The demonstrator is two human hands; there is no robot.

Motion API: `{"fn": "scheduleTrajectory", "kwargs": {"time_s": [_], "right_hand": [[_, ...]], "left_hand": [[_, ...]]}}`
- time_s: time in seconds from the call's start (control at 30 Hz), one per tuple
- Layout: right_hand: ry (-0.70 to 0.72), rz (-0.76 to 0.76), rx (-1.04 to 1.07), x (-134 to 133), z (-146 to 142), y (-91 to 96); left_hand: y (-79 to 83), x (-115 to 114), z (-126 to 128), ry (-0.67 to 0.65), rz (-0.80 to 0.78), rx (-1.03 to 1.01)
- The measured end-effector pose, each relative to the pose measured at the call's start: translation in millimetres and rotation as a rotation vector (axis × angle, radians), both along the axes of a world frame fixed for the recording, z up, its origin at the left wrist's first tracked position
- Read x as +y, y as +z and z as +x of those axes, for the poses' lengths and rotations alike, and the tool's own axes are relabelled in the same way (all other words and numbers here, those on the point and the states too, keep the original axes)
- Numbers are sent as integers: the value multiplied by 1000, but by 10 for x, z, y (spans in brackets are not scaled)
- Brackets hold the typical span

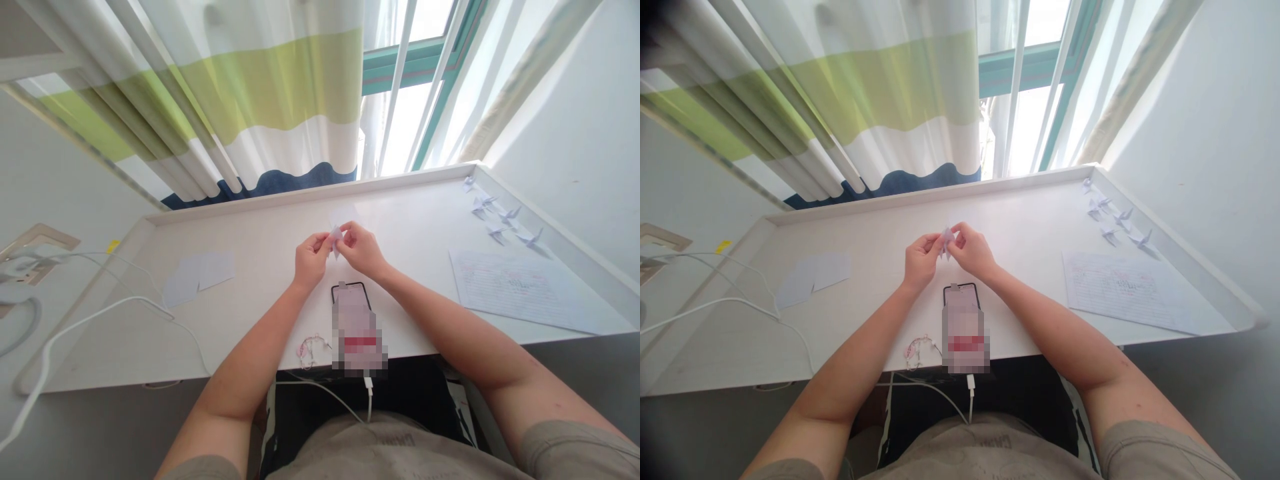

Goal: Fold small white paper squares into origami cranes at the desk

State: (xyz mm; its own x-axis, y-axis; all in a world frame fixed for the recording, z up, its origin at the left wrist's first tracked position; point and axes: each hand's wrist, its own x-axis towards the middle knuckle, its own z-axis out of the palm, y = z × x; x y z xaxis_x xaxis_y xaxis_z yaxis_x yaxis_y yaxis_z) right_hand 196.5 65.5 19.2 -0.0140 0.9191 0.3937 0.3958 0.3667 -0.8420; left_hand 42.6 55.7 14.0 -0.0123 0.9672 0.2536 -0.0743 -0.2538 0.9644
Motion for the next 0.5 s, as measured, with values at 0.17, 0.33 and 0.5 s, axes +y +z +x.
{"fn": "scheduleTrajectory", "kwargs": {"time_s": [0.17,0.33,0.5], "right_hand": [[-89,37,-17,-35,-55,8],[-87,149,-24,-69,-73,14],[-84,268,-9,-74,-23,75]], "left_hand": [[-8,-22,39,11,46,26],[-19,-5,26,4,15,-25],[0,-17,22,-46,9,-49]]}}
